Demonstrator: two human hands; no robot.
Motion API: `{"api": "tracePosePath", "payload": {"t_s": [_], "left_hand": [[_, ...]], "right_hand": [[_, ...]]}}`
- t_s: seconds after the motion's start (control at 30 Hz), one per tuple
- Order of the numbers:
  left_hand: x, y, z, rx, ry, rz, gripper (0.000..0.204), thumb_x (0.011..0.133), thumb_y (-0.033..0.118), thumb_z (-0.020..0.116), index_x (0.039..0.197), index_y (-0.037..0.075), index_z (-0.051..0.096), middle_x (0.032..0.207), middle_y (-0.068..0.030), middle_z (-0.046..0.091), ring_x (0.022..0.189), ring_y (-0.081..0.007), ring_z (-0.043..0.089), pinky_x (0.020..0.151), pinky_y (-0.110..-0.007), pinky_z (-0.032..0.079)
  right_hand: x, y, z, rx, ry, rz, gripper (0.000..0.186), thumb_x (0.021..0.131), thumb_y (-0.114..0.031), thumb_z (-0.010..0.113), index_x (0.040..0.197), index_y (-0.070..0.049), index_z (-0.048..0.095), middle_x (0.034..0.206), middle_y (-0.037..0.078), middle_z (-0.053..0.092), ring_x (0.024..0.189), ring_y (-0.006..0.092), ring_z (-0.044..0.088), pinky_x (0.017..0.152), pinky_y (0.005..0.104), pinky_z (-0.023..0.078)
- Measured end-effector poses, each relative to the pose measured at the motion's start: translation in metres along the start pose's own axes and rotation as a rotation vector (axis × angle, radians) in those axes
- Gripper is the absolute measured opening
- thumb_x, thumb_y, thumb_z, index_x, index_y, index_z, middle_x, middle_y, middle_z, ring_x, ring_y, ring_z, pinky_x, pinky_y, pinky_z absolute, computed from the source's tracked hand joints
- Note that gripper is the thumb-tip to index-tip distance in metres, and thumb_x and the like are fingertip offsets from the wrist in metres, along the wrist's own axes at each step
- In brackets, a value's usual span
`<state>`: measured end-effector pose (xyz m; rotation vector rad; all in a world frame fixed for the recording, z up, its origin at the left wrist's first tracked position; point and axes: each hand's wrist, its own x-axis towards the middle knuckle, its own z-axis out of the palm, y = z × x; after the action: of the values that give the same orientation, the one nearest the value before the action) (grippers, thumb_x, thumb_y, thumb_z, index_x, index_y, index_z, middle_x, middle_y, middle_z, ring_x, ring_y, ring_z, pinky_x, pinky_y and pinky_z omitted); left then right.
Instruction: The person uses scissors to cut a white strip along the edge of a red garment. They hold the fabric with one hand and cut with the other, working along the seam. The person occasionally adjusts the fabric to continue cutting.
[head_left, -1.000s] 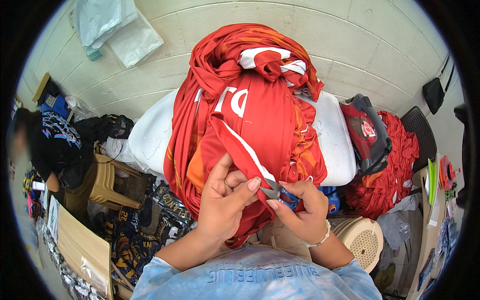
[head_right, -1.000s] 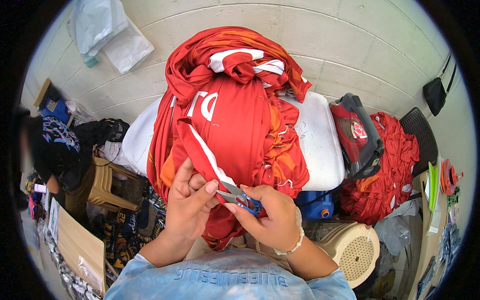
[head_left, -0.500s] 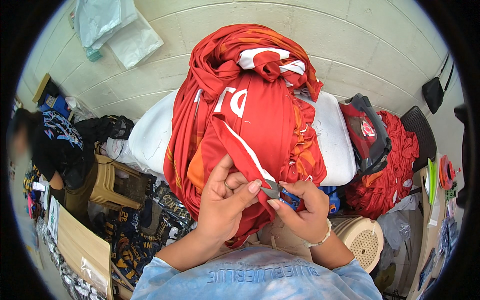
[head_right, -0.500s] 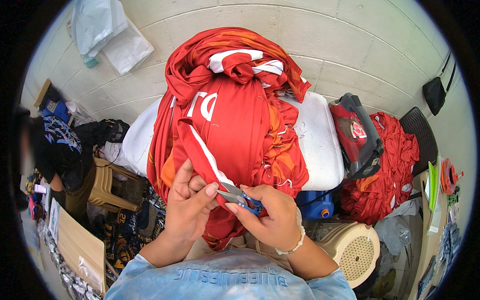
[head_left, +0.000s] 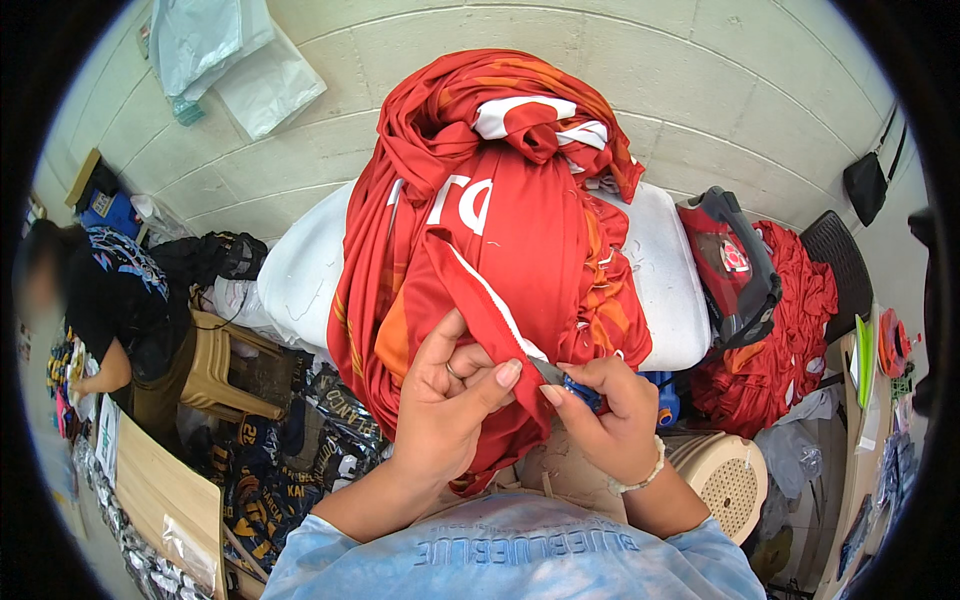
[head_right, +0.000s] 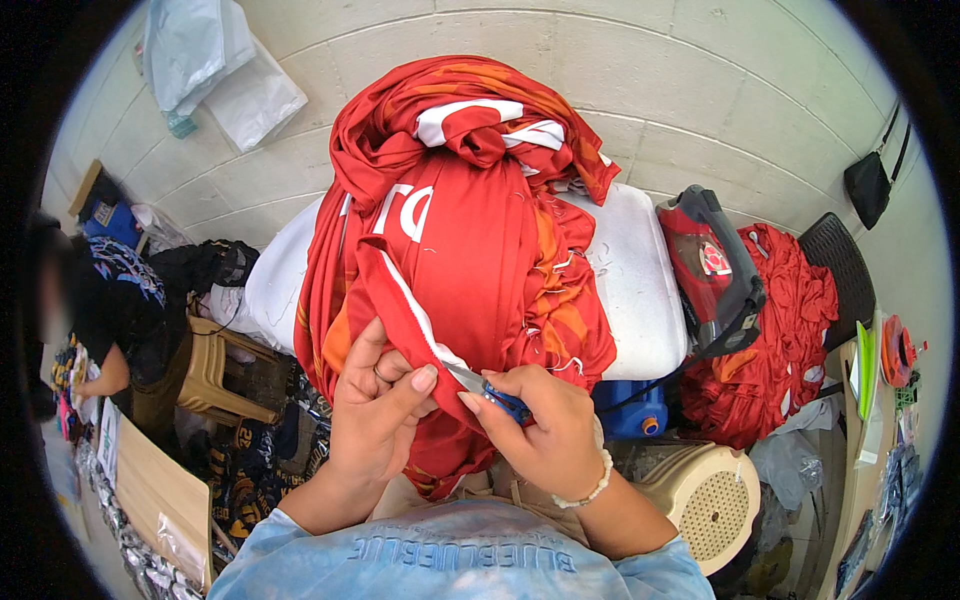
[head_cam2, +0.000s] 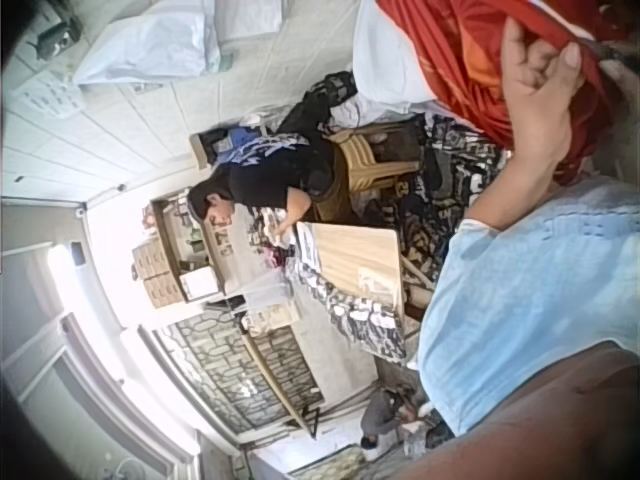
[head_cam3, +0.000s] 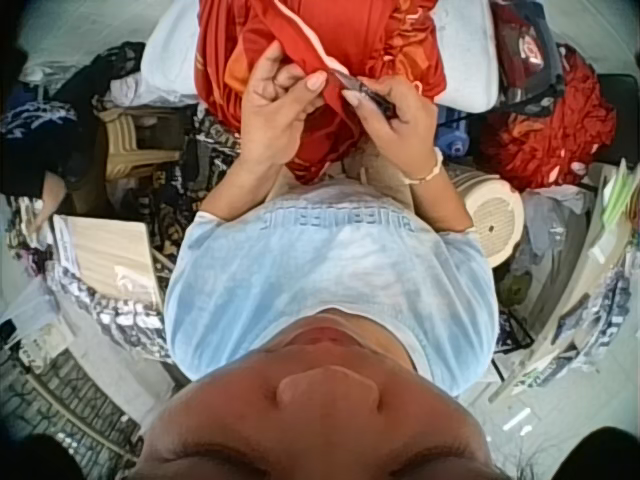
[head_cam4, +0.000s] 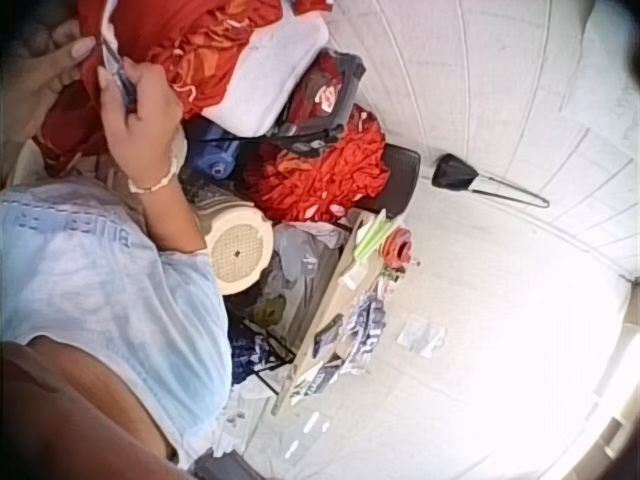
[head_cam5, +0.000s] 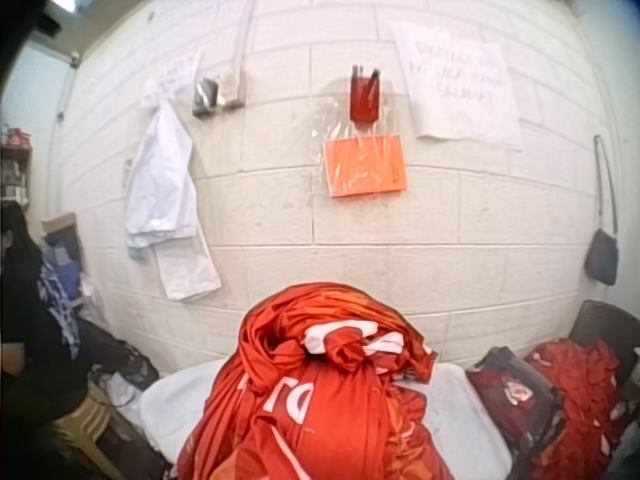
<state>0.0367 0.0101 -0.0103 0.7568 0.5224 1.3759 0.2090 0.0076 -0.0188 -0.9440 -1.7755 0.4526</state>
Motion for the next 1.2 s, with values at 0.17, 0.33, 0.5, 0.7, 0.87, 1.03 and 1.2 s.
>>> {"api": "tracePosePath", "payload": {"t_s": [0.17, 0.33, 0.5, 0.7, 0.87, 1.03, 1.2], "left_hand": [[0.001, 0.001, 0.000, -0.014, -0.014, 0.003, 0.060, 0.088, -0.006, 0.056, 0.140, -0.001, 0.026, 0.104, -0.0125, 0.063, 0.095, -0.0179, 0.063, 0.082, -0.030, 0.052], [-0.001, -0.001, -0.001, -0.026, -0.015, -0.033, 0.055, 0.088, -0.004, 0.055, 0.137, 0.000, 0.030, 0.106, -0.0122, 0.062, 0.097, -0.0181, 0.062, 0.082, -0.031, 0.052], [-0.002, -0.005, -0.007, -0.063, 0.000, -0.139, 0.049, 0.089, -0.002, 0.056, 0.133, 0.002, 0.034, 0.110, -0.0101, 0.060, 0.100, -0.0158, 0.061, 0.083, -0.030, 0.051], [0.010, 0.003, -0.017, 0.156, 0.047, -0.032, 0.051, 0.087, 0.001, 0.061, 0.131, 0.001, 0.034, 0.115, -0.0086, 0.056, 0.103, -0.0130, 0.057, 0.087, -0.027, 0.047], [0.028, 0.030, -0.027, 1.011, 0.167, 0.366, 0.075, 0.077, 0.001, 0.065, 0.139, -0.001, 0.023, 0.103, -0.0104, 0.055, 0.095, -0.0181, 0.057, 0.084, -0.033, 0.046], [0.020, 0.062, -0.034, 1.567, 0.330, 0.378, 0.072, 0.066, -0.011, 0.057, 0.133, 0.012, 0.046, 0.090, -0.0103, 0.055, 0.078, -0.0197, 0.056, 0.077, -0.029, 0.045], [0.012, 0.066, -0.042, 1.876, -0.042, 0.612, 0.048, 0.069, -0.001, 0.058, 0.116, 0.008, 0.059, 0.110, -0.0123, 0.053, 0.101, -0.0323, 0.053, 0.086, -0.041, 0.044]], "right_hand": [[-0.001, 0.000, 0.002, 0.196, 0.004, 0.145, 0.025, 0.079, -0.012, 0.073, 0.093, 0.003, 0.059, 0.070, 0.007, 0.060, 0.059, 0.0121, 0.057, 0.056, 0.0242, 0.046], [-0.002, 0.002, 0.015, 0.483, 0.083, 0.297, 0.026, 0.080, -0.013, 0.073, 0.094, 0.000, 0.056, 0.068, 0.001, 0.054, 0.060, 0.0067, 0.048, 0.055, 0.0221, 0.041], [-0.005, 0.003, 0.011, 0.221, -0.124, 0.181, 0.024, 0.074, -0.008, 0.077, 0.075, -0.006, 0.053, 0.063, 0.000, 0.048, 0.054, 0.0077, 0.042, 0.049, 0.0242, 0.034], [0.002, 0.002, 0.003, 0.123, -0.500, -0.092, 0.020, 0.068, -0.004, 0.068, 0.084, -0.006, 0.058, 0.069, 0.008, 0.051, 0.060, 0.0248, 0.055, 0.053, 0.0332, 0.044], [0.001, -0.004, 0.002, 0.119, -0.654, -0.134, 0.017, 0.069, -0.007, 0.067, 0.083, -0.008, 0.057, 0.070, 0.005, 0.052, 0.062, 0.0232, 0.057, 0.054, 0.0332, 0.045], [-0.008, -0.007, 0.018, 0.249, -0.763, -0.247, 0.020, 0.068, -0.008, 0.067, 0.085, -0.009, 0.056, 0.073, 0.003, 0.052, 0.067, 0.0209, 0.057, 0.055, 0.0336, 0.046], [-0.014, -0.011, 0.023, 0.300, -0.829, -0.181, 0.024, 0.068, -0.007, 0.065, 0.091, -0.008, 0.057, 0.076, 0.005, 0.051, 0.070, 0.0225, 0.057, 0.059, 0.0331, 0.047]]}}
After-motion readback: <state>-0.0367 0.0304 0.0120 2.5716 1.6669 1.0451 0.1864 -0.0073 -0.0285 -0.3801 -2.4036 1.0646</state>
